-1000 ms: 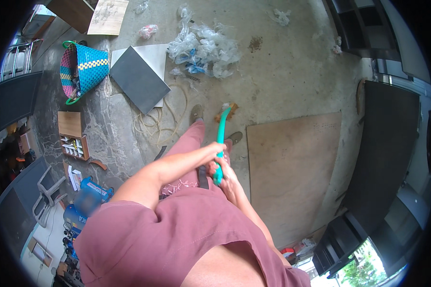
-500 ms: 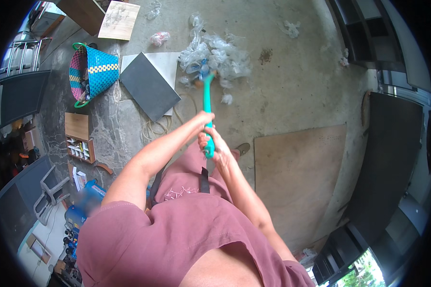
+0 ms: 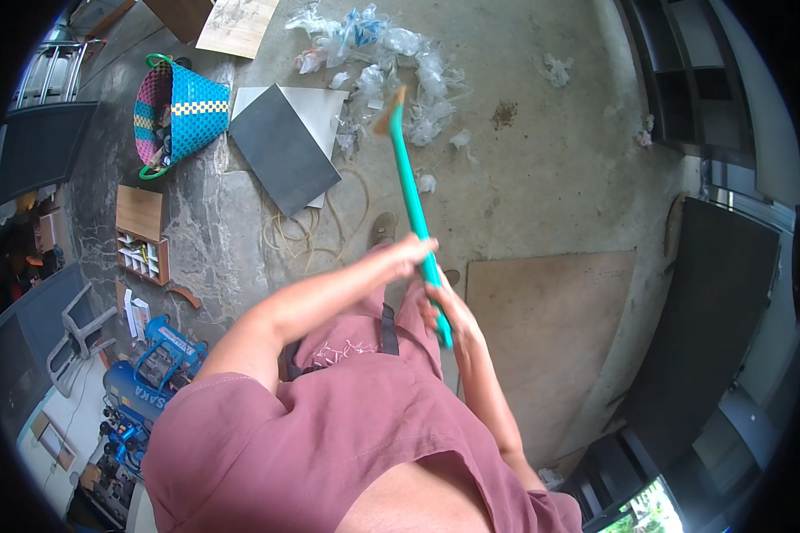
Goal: The person sweeps the floor using a broom, walks around while sweeping debris, and finishes by standing up and showing their hands.
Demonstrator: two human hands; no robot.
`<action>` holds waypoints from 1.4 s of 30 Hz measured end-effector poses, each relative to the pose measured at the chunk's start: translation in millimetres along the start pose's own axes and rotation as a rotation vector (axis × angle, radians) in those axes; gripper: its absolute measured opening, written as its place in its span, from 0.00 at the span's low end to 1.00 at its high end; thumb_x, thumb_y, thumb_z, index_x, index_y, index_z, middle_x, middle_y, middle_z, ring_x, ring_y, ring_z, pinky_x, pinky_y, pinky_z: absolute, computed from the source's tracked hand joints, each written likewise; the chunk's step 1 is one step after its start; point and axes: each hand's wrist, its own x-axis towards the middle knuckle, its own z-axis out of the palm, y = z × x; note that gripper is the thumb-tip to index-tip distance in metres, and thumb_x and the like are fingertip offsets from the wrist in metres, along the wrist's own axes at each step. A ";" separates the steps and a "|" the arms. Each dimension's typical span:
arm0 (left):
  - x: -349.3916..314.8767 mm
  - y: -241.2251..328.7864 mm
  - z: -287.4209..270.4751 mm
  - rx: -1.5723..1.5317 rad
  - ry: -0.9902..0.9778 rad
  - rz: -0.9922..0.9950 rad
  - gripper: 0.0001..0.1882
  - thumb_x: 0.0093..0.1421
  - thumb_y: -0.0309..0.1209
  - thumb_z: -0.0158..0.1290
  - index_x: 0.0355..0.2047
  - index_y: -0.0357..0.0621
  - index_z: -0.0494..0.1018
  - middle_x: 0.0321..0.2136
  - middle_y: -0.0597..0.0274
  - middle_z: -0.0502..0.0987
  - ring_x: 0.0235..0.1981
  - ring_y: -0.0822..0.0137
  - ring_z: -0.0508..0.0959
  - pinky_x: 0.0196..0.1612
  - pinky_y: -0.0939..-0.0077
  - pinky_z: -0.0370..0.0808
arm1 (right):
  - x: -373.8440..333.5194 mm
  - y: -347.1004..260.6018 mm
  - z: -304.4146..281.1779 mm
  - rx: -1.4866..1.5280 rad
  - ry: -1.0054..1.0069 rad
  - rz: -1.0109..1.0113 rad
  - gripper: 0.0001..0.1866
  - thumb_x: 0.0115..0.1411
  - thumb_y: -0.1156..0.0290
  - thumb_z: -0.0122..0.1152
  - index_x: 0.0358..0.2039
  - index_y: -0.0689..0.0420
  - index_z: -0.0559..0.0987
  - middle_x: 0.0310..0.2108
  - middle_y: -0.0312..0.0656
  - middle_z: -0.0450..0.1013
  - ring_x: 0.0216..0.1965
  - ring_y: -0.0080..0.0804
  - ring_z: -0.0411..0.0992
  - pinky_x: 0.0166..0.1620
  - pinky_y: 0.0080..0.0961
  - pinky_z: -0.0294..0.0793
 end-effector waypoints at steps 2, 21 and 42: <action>-15.0 -42.7 25.0 -0.076 -0.147 -0.124 0.14 0.52 0.35 0.48 0.30 0.35 0.66 0.23 0.57 0.69 0.24 0.65 0.70 0.24 0.67 0.70 | -44.2 20.3 -9.1 -0.008 0.109 0.063 0.34 0.52 0.70 0.45 0.57 0.39 0.45 0.17 0.33 0.58 0.12 0.16 0.55 0.14 0.13 0.58; 32.5 -7.5 -18.6 0.132 0.059 -0.167 0.19 0.53 0.35 0.43 0.34 0.26 0.59 0.22 0.50 0.68 0.19 0.60 0.75 0.16 0.67 0.72 | 68.3 17.7 14.0 0.684 0.057 0.079 0.06 0.53 0.71 0.47 0.26 0.50 0.60 0.16 0.32 0.59 0.14 0.15 0.58 0.14 0.12 0.61; 99.7 72.3 52.1 -0.019 0.105 -0.083 0.16 0.53 0.35 0.43 0.26 0.30 0.63 0.18 0.47 0.71 0.19 0.56 0.74 0.20 0.64 0.73 | 96.7 -86.6 -32.9 0.485 0.166 -0.057 0.05 0.54 0.69 0.47 0.27 0.54 0.62 0.16 0.32 0.59 0.13 0.15 0.58 0.14 0.10 0.60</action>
